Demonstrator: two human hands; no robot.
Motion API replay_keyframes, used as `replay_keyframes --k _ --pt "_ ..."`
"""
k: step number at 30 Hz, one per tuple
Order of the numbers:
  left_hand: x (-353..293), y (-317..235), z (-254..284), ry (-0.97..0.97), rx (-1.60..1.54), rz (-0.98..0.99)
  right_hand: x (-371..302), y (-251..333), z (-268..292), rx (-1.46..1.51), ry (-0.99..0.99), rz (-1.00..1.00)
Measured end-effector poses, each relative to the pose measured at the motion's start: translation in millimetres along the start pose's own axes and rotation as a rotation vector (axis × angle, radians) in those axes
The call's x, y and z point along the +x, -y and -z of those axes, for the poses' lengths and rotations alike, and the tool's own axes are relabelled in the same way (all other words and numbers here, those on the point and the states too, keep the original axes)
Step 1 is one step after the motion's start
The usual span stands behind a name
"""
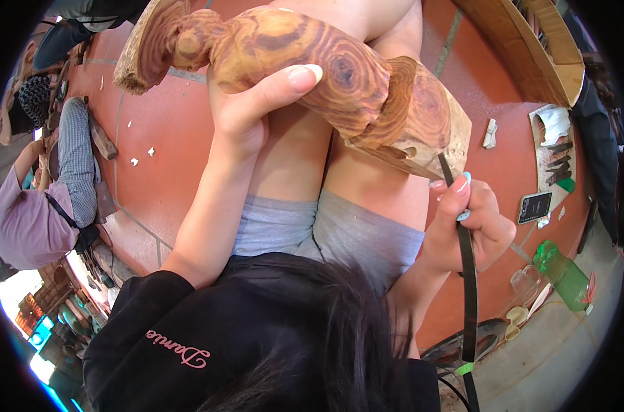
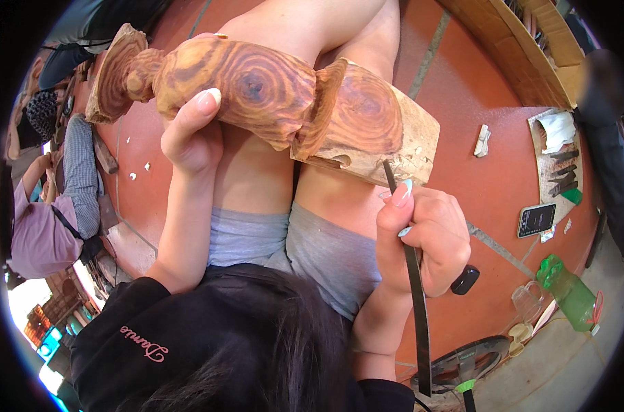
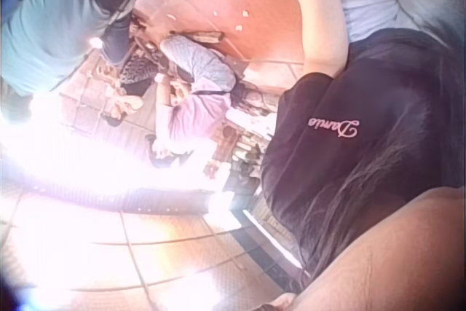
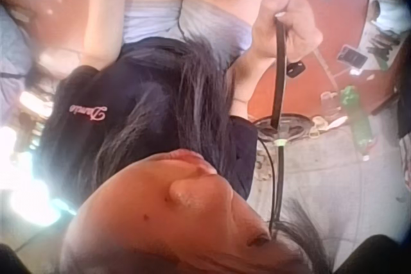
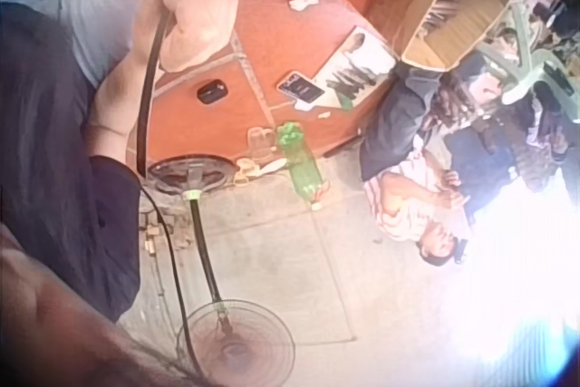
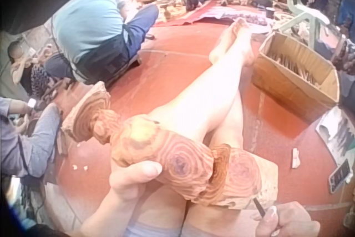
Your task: The person carves a wooden figurine using a small carving knife and a metal file. They hold the wood in their left hand and use the tools in their right hand to shape and smooth the surface while sitting on the floor.
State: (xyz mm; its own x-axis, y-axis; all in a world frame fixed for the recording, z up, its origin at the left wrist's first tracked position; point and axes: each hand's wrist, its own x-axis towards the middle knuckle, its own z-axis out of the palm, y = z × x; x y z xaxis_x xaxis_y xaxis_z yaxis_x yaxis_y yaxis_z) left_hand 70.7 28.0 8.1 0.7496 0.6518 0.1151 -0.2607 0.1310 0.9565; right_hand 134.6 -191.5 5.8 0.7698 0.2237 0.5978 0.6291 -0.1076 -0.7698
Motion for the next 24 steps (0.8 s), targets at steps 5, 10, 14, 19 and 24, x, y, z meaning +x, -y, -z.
replay_keyframes --k 5,10,14,19,24 --pt "0 0 -1 0.013 -0.034 0.025 0 -1 0 -0.009 -0.001 0.016" --pt "0 0 -1 0.043 -0.021 0.029 2 5 -2 -0.039 -0.015 0.028" --pt "-1 -2 -5 0.029 -0.052 0.053 3 5 -1 -0.064 0.022 0.064" --pt "0 -2 -3 0.023 -0.068 0.051 2 0 5 -0.177 0.020 0.111" --pt "0 -1 0 0.035 -0.038 0.032 7 11 6 0.095 -0.089 -0.150"
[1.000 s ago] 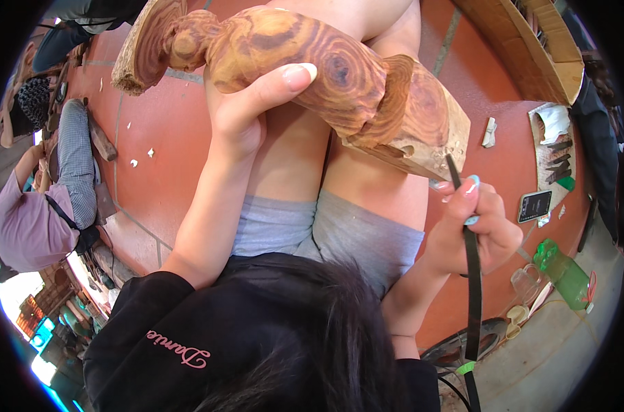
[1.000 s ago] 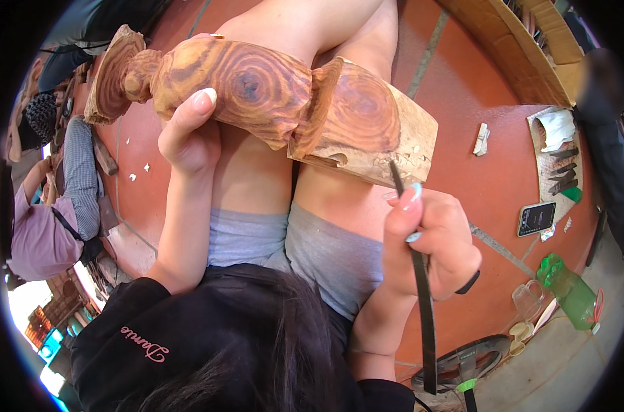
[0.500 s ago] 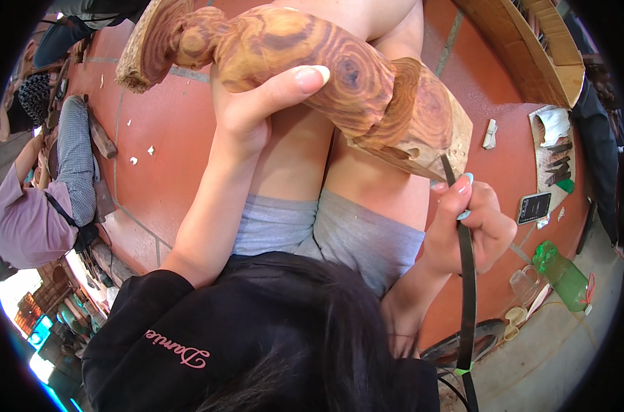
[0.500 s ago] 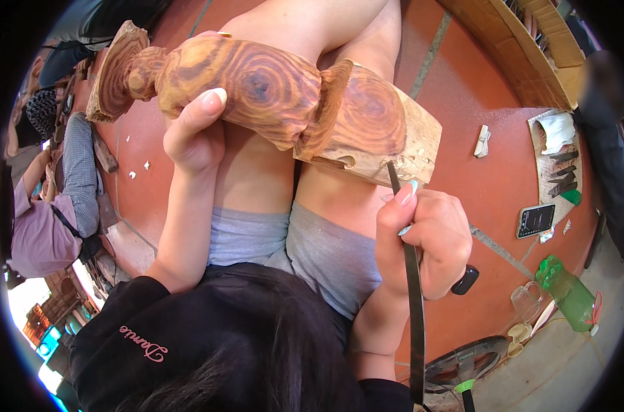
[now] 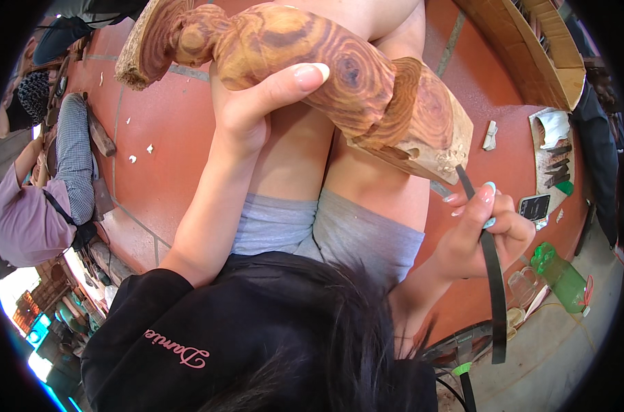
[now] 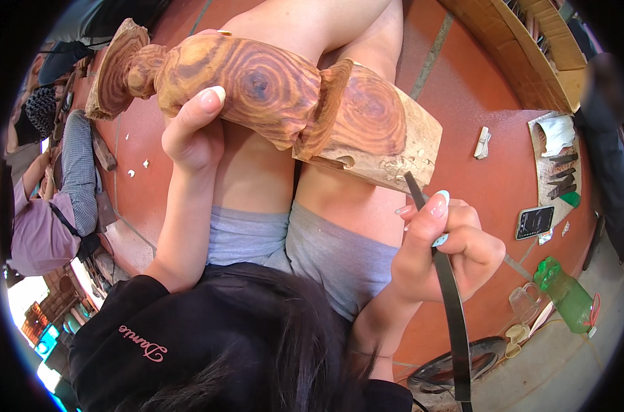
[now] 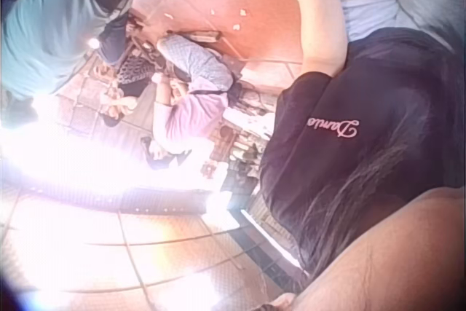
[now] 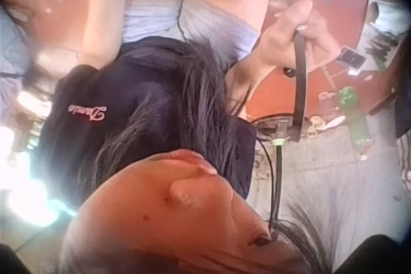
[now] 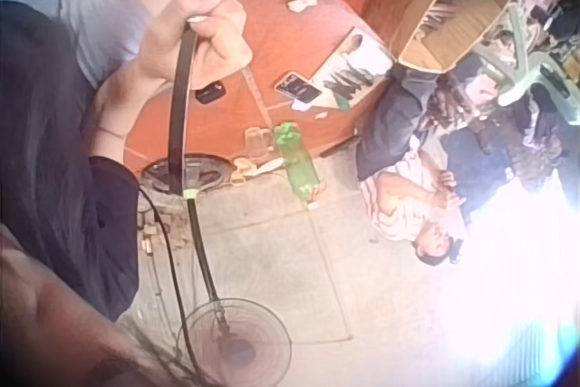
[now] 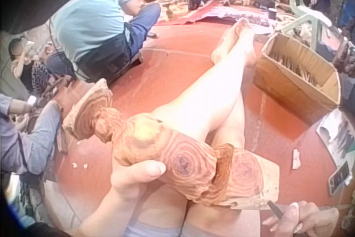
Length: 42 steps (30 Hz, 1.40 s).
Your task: The person carves a wooden figurine using a small carving knife and a metal file. They hold the wood in their left hand and use the tools in their right hand to shape and smooth the surface while sitting on the floor.
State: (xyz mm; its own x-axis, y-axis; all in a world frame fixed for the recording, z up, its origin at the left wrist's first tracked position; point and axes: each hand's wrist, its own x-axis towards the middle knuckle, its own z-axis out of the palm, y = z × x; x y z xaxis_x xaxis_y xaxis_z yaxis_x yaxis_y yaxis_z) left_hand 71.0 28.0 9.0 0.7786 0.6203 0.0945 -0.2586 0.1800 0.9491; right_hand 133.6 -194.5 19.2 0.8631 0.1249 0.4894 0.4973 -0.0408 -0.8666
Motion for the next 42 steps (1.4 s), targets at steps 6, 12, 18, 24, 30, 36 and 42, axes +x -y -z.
replay_keyframes --k 6,12,18,24,30,36,42 --pt "-1 0 -2 0.007 -0.032 0.022 -4 2 -8 0.007 -0.014 -0.094" --pt "0 1 -1 0.010 -0.030 0.009 4 7 -13 0.075 -0.116 -0.330" --pt "0 2 5 0.008 0.038 -0.016 14 3 -4 0.239 -0.091 -0.582" --pt "0 1 2 -0.008 0.056 -0.036 16 5 -6 0.244 -0.086 -0.615" --pt "0 -1 -2 -0.035 0.060 -0.044 20 5 -1 0.198 -0.025 -0.639" --pt "0 -2 -1 -0.009 0.070 -0.040 33 17 -3 0.049 0.082 -0.675" --pt "1 -1 -1 -0.035 0.052 -0.043 39 19 -5 0.070 0.127 -0.686"
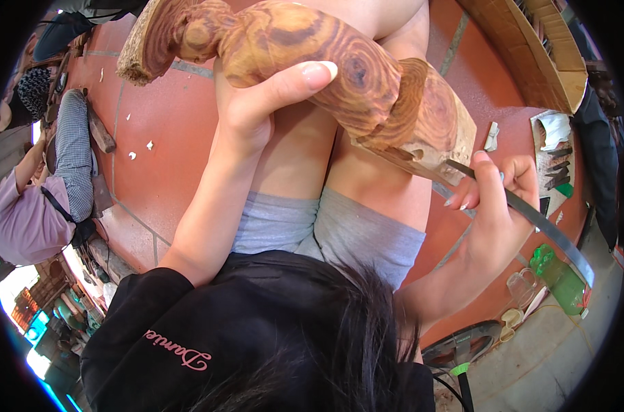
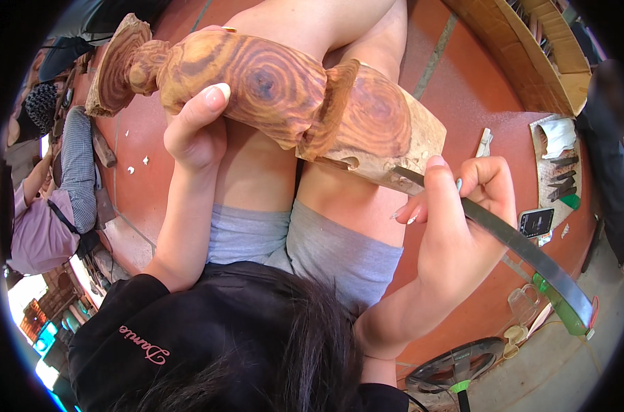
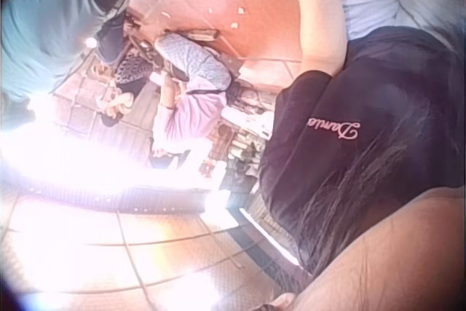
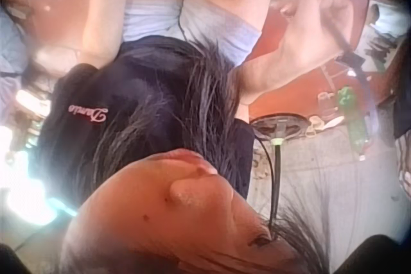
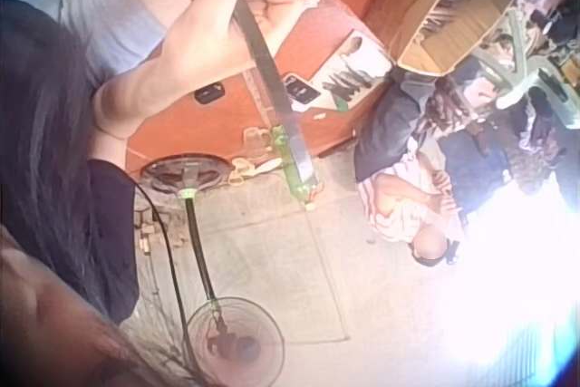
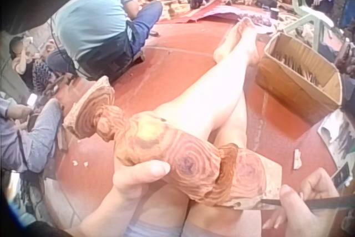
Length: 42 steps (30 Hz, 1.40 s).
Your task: The person carves a wooden figurine using a small carving knife and a metal file. They hold the wood in their left hand and use the tools in their right hand to shape and smooth the surface while sitting on the floor.
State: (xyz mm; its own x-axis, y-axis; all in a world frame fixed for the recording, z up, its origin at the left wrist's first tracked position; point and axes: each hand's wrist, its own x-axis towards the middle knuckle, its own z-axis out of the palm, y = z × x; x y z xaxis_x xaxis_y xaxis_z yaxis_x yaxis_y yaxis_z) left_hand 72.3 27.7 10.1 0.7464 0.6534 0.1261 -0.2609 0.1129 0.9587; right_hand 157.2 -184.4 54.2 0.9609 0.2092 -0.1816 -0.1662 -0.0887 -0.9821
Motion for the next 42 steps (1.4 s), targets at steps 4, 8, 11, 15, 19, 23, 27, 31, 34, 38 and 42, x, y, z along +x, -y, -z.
replay_keyframes --k 4,8,11,15,19,23,27,31,34,38,42 --pt "-1 1 0 0.027 -0.049 0.057 -1 -11 1 0.214 0.100 -0.088" --pt "0 1 1 0.086 -0.082 0.054 2 -19 7 0.271 0.044 0.120" --pt "-1 2 4 0.077 -0.067 0.034 4 -20 13 0.175 -0.032 0.250" --pt "0 4 2 0.075 -0.088 0.048 2 -33 36 0.085 0.134 0.422" --pt "-1 2 4 0.048 -0.034 0.033 -5 -46 36 0.008 0.195 0.541" --pt "0 4 6 0.047 -0.017 0.015 -11 -52 37 -0.012 0.177 0.562" --pt "-1 4 5 0.033 0.016 -0.005 -2 -58 39 0.058 0.214 0.441" --pt "0 4 5 0.040 -0.001 0.011 12 -50 33 0.205 0.294 0.212" --pt "0 4 5 0.041 -0.002 0.003 23 -52 32 0.306 0.378 0.183" --pt "0 5 7 0.040 -0.018 0.008 25 -50 31 0.301 0.389 0.179" --pt "0 6 7 0.022 -0.027 0.003 26 -51 32 0.299 0.414 0.149"
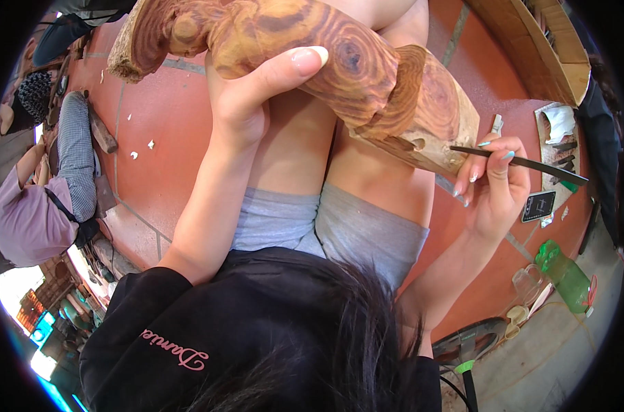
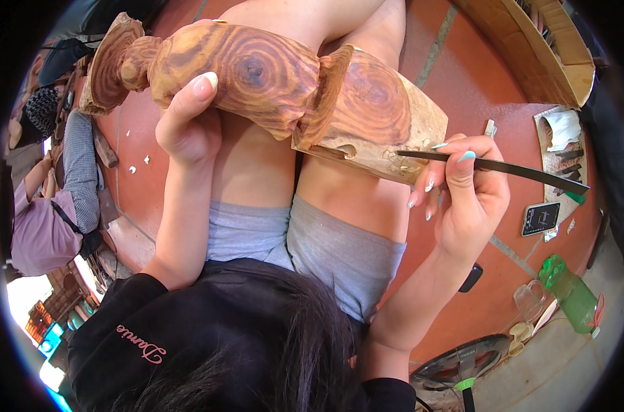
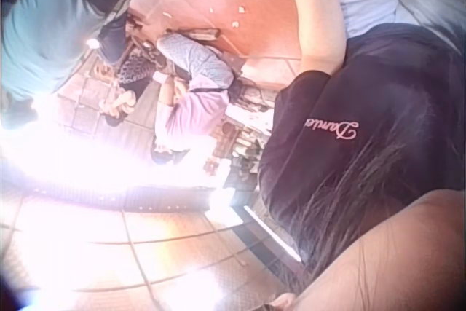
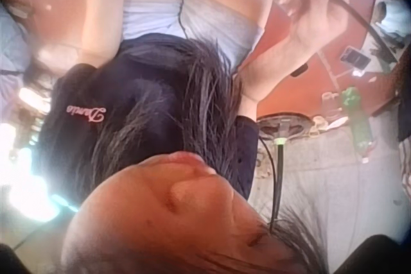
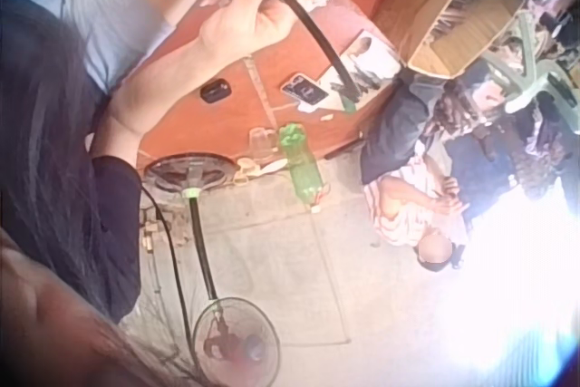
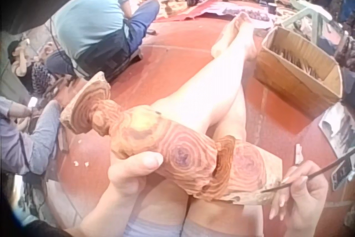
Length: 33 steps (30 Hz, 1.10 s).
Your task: The person carves a wooden figurine using a small carving knife and a metal file. They hold the wood in their left hand and use the tools in their right hand to shape and smooth the surface while sitting on the floor.
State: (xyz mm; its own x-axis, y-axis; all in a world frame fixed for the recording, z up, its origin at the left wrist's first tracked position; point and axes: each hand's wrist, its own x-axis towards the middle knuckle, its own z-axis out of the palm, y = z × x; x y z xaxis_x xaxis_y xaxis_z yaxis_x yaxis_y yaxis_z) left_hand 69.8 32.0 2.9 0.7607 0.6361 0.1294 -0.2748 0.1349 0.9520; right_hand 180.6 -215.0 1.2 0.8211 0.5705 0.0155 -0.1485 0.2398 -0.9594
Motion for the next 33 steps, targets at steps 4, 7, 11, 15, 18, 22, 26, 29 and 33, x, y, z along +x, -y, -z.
replay_keyframes --k 4,7,11,15,18,22,26,29,33 --pt "0 0 0 0.005 -0.022 0.018 2 3 -2 0.003 0.012 -0.019" --pt "0 -1 1 0.011 0.010 0.023 3 4 -1 0.010 0.011 -0.026" --pt "-1 -2 0 0.001 0.011 0.010 3 2 0 0.034 0.024 -0.025" --pt "0 -3 0 0.009 0.010 0.015 4 0 0 0.033 0.014 -0.037" --pt "-1 -3 -1 -0.005 0.005 0.024 4 0 1 0.042 0.012 -0.057" --pt "-1 -6 -4 -0.042 0.018 0.034 6 1 1 0.043 0.023 -0.087" --pt "2 -21 -10 0.080 0.121 0.071 6 2 3 0.078 0.013 -0.139" --pt "1 -23 -11 0.072 0.059 0.065 7 6 3 0.096 0.004 -0.215" --pt "2 -21 -13 0.088 -0.036 -0.030 8 8 5 0.089 -0.013 -0.299"
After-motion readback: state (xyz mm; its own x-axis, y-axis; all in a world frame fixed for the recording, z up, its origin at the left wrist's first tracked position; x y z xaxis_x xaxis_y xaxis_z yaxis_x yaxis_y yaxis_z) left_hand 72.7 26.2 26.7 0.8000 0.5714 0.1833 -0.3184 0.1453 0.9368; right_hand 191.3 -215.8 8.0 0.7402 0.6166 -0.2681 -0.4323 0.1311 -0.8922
